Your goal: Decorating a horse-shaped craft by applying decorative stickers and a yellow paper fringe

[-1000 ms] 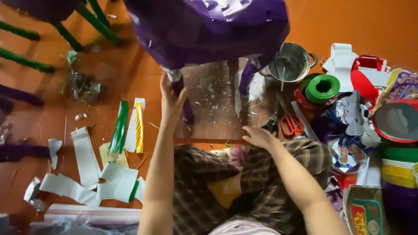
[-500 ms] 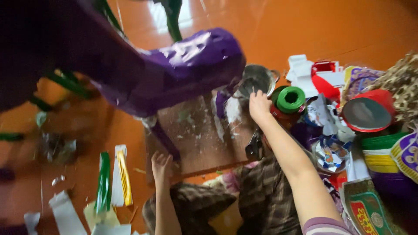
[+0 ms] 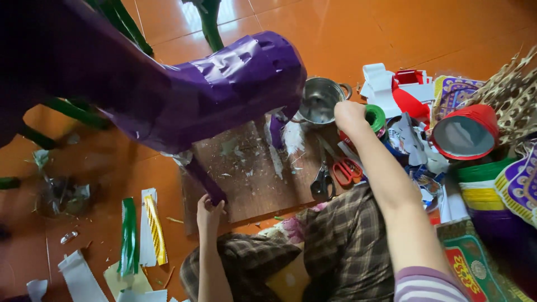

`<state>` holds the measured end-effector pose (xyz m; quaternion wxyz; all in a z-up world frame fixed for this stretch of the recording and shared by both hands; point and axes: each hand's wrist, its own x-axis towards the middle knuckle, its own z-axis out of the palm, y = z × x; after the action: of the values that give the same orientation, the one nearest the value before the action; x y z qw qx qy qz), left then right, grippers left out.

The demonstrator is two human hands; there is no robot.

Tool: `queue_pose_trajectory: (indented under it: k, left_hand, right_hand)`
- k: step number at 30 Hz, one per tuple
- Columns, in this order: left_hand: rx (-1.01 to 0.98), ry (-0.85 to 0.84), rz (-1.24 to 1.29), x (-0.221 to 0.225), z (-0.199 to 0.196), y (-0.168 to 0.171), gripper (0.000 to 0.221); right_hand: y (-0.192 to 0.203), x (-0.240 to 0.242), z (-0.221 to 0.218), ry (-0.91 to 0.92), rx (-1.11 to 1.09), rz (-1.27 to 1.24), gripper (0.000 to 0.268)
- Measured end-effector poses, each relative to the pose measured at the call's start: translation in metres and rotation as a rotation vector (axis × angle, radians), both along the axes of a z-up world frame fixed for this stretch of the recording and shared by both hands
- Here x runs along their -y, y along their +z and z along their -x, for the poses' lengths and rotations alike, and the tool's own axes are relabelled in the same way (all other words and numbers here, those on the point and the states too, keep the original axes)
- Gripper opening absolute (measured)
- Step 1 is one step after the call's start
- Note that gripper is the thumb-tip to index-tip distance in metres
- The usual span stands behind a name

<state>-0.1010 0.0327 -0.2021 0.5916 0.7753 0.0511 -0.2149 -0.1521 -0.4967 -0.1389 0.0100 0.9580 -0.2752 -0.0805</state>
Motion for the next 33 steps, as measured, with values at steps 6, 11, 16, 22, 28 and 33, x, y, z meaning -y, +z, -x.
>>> queue_pose_trajectory:
  k: [6, 11, 16, 22, 28, 33]
  left_hand:
    - [-0.11, 0.031, -0.064, 0.013, 0.006, 0.037, 0.043]
    - [0.034, -0.027, -0.13, 0.003, -0.002, -0.004, 0.036]
    - [-0.021, 0.009, -0.192, 0.004, -0.001, 0.001, 0.043]
    - [0.039, -0.046, -0.309, -0.002, 0.0, -0.015, 0.07]
    - [0.1, -0.031, -0.309, -0.003, 0.001, -0.057, 0.065]
    - [0.313, 0.045, -0.226, -0.002, -0.002, -0.068, 0.067]
  right_hand:
    - [-0.032, -0.013, 0.014, 0.009, 0.18, 0.067, 0.023]
    - [-0.023, -0.021, 0.021, 0.008, 0.235, -0.05, 0.017]
    - [-0.027, -0.028, 0.028, -0.01, 0.314, -0.002, 0.015]
    - [-0.026, -0.054, 0.078, -0.174, 0.361, -0.347, 0.037]
    - [-0.071, -0.062, 0.087, -0.369, 0.568, -0.728, 0.037]
    - [-0.016, -0.097, 0.092, -0.551, 0.876, -1.512, 0.033]
